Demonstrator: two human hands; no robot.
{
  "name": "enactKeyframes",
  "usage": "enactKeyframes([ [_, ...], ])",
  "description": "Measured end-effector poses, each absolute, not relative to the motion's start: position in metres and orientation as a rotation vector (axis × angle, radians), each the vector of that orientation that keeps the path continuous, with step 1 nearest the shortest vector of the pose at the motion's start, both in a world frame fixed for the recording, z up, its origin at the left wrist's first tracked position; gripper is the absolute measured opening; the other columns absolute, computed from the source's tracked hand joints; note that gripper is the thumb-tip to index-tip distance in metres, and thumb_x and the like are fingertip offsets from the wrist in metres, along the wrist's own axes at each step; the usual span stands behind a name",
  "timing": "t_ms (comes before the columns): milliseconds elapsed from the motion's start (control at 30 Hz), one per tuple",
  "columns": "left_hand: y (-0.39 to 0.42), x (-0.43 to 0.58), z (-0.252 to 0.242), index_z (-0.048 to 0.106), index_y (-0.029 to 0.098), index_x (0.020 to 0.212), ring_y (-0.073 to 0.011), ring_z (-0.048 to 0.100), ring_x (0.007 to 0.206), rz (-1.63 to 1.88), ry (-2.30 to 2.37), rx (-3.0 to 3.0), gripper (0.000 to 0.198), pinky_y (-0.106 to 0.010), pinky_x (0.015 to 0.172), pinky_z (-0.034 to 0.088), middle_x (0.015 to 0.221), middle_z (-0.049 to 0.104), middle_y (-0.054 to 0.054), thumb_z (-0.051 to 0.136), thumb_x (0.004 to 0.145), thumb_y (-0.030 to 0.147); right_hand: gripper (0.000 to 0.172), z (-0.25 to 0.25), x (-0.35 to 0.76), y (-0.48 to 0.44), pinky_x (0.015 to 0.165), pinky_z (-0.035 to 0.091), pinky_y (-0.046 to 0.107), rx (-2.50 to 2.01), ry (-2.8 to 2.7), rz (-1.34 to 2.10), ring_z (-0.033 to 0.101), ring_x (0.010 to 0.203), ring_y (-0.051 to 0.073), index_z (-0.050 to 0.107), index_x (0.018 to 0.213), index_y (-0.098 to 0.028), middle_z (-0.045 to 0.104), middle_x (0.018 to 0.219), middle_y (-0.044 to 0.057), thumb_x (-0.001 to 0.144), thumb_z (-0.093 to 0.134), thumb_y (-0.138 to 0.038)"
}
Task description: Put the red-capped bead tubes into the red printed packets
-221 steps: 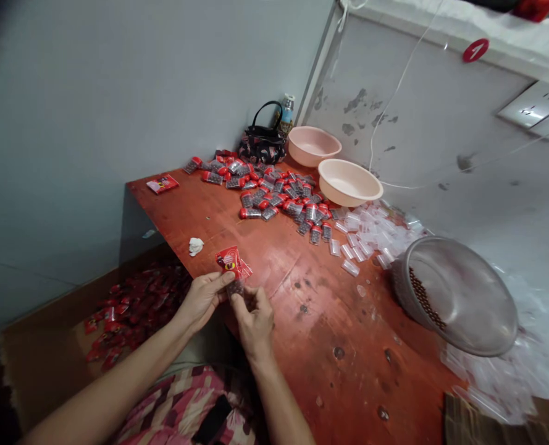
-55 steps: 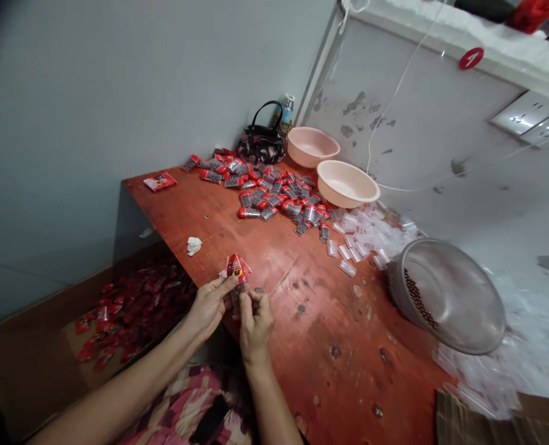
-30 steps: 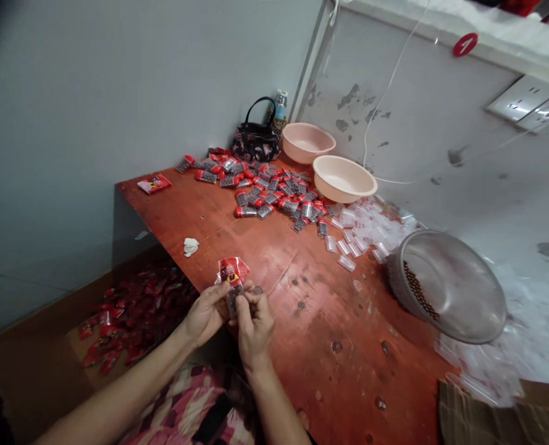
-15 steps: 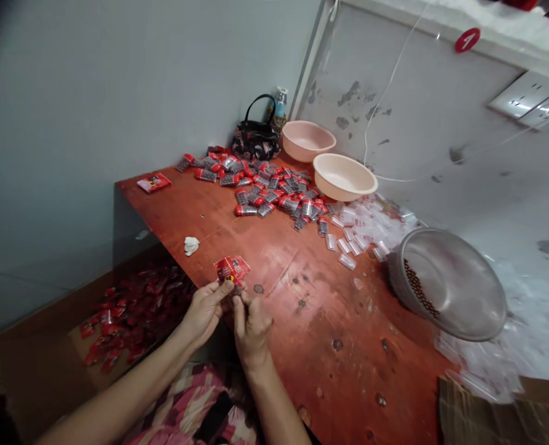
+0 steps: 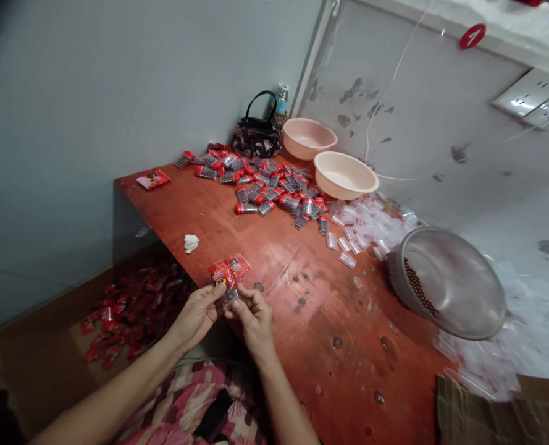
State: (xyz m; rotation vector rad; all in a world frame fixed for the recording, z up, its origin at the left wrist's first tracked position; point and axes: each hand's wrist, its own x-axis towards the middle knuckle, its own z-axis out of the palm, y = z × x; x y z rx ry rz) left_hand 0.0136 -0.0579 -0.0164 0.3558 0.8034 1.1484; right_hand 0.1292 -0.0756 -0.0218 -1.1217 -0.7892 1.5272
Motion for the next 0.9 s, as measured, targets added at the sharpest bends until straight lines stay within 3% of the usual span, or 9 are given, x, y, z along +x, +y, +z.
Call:
enactKeyframes([
  [133, -0.065, 0.016, -0.019, 0.063, 0.009, 0.065, -0.0087, 0.052, 0.052, 1.139, 0.806, 0.379, 0.015, -0.021, 0.053, 0.043, 0.06, 0.06, -0.003, 0.067, 0.065, 0.023, 0.017, -0.024, 0.119, -0.069, 0.048, 0.047, 0.018, -1.144, -0.784, 1.421, 0.057, 0.049, 0.008, 0.053, 0.075, -0.017, 0.061, 0.061, -0.004, 0.068, 0.066, -0.025],
  [233, -0.068, 0.005, -0.017, 0.062, 0.009, 0.07, -0.0113, 0.057, 0.059, 1.185, 0.791, 0.343, 0.015, -0.023, 0.058, 0.046, 0.067, 0.064, -0.005, 0.064, 0.069, 0.024, 0.019, -0.021, 0.108, -0.066, 0.045, 0.046, 0.018, -1.137, -0.802, 1.455, 0.056, 0.045, 0.008, 0.05, 0.075, -0.017, 0.059, 0.056, -0.005, 0.068, 0.066, -0.026],
  [400, -0.076, -0.032, -0.016, 0.057, 0.016, 0.098, -0.0224, 0.06, 0.09, 1.469, 0.941, 0.138, 0.041, -0.033, 0.071, 0.049, 0.099, 0.065, -0.013, 0.052, 0.073, 0.048, 0.019, -0.012, 0.116, -0.067, 0.046, 0.047, 0.02, -1.166, -0.884, 1.42, 0.057, 0.047, 0.01, 0.051, 0.081, -0.016, 0.061, 0.06, -0.002, 0.072, 0.062, -0.029],
  [533, -0.073, -0.032, -0.023, 0.057, 0.016, 0.105, -0.024, 0.062, 0.085, 1.35, 1.227, 0.443, 0.041, -0.035, 0.07, 0.05, 0.101, 0.064, -0.014, 0.062, 0.069, 0.035, 0.017, -0.012, 0.133, -0.067, 0.043, 0.046, 0.019, -1.237, -0.908, 1.367, 0.056, 0.049, 0.01, 0.052, 0.077, -0.016, 0.059, 0.064, -0.002, 0.072, 0.06, -0.031],
  [567, -0.069, -0.027, -0.024, 0.061, 0.016, 0.1, -0.0254, 0.06, 0.09, 1.352, 1.275, 0.613, 0.037, -0.037, 0.078, 0.048, 0.104, 0.063, -0.013, 0.065, 0.066, 0.031, 0.017, -0.013, 0.136, -0.067, 0.043, 0.046, 0.019, -1.253, -0.915, 1.369, 0.056, 0.049, 0.01, 0.053, 0.076, -0.016, 0.058, 0.063, -0.002, 0.073, 0.06, -0.031],
  [633, -0.055, -0.013, -0.027, 0.065, 0.022, 0.095, -0.0268, 0.045, 0.113, 1.386, 1.31, 1.069, 0.034, -0.039, 0.098, 0.031, 0.116, 0.057, -0.008, 0.068, 0.062, 0.025, 0.016, -0.014, 0.139, -0.07, 0.044, 0.045, 0.019, -1.289, -0.931, 1.37, 0.056, 0.05, 0.01, 0.054, 0.077, -0.017, 0.058, 0.063, -0.003, 0.073, 0.06, -0.031],
  [733, -0.033, 0.001, -0.032, 0.062, 0.024, 0.1, -0.029, 0.029, 0.124, 1.216, 1.459, 1.664, 0.035, -0.05, 0.103, 0.01, 0.122, 0.053, -0.006, 0.066, 0.065, 0.024, 0.016, -0.014, 0.142, -0.074, 0.047, 0.045, 0.02, -1.333, -0.962, 1.354, 0.056, 0.052, 0.01, 0.056, 0.081, -0.017, 0.058, 0.065, -0.002, 0.073, 0.06, -0.03],
  [900, -0.023, 0.006, -0.044, 0.06, 0.024, 0.104, -0.0278, 0.031, 0.123, 1.094, 1.647, 1.946, 0.028, -0.054, 0.101, 0.011, 0.119, 0.055, -0.008, 0.047, 0.08, 0.02, 0.019, -0.013, 0.147, -0.071, 0.048, 0.044, 0.022, -1.4, -1.018, 1.34, 0.054, 0.051, 0.011, 0.058, 0.082, -0.015, 0.058, 0.066, -0.001, 0.071, 0.063, -0.029],
])
